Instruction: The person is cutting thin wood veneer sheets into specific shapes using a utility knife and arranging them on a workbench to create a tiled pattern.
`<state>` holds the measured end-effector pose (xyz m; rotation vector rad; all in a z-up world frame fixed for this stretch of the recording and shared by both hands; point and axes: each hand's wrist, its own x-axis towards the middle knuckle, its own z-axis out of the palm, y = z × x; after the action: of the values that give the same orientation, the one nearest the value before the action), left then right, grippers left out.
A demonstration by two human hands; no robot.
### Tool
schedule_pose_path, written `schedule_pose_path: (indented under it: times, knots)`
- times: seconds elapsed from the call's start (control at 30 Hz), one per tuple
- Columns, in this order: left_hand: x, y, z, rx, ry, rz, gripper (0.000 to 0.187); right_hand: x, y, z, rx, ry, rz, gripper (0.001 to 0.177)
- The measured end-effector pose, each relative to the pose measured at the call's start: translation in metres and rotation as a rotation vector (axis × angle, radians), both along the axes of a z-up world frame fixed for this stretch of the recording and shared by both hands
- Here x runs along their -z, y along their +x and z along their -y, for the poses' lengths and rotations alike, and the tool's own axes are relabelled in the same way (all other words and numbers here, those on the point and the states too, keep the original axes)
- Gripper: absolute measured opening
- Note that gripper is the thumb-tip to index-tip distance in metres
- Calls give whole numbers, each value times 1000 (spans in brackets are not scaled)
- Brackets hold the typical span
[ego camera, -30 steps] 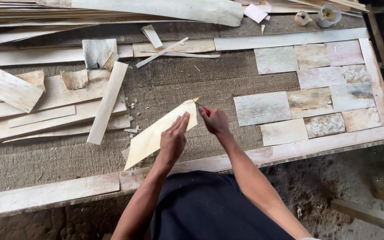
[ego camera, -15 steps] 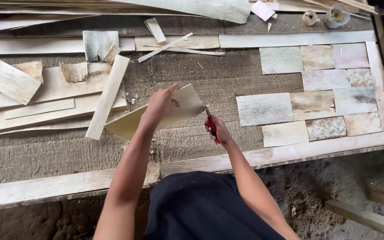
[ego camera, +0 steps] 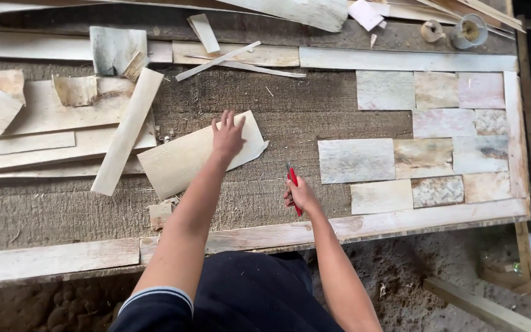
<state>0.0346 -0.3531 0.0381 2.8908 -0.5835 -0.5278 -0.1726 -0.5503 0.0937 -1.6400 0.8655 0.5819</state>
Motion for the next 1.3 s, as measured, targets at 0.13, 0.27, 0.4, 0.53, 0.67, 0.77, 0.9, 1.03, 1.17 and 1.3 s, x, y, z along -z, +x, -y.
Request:
schedule_pose_path:
  times: [0.13, 0.27, 0.4, 0.53, 0.67, 0.77, 0.9, 1.03, 1.17, 1.3]
  knots:
    - [-54, -44, 4, -137, 26, -107, 76, 0, 37, -2, -174, -154, 26, 30]
    - [-43, -49, 9, -227, 41, -212, 77, 2, 68, -16, -490, -411, 30, 44]
    - [-10, -43, 12, -251, 43, -226, 83, 14, 97, -23, -691, -594, 72, 47]
    - [-14, -45, 13, -273, 56, -252, 83, 26, 105, -26, -720, -601, 23, 47]
    - [-18, -43, 16, -285, 72, -248, 83, 34, 105, -26, -743, -606, -40, 47]
    - [-14, -42, 16, -291, 84, -253, 82, 18, 107, -34, -753, -581, -83, 49]
    - [-10, -41, 17, -294, 92, -254, 82, 12, 109, -36, -739, -546, -101, 49]
    - [-9, -41, 18, -292, 104, -252, 82, 5, 102, -37, -728, -522, -112, 49]
    - [-12, -41, 18, -298, 126, -258, 80, -12, 98, -43, -709, -490, -116, 49]
    - [-16, -40, 18, -284, 122, -259, 80, -11, 100, -43, -721, -510, -115, 47]
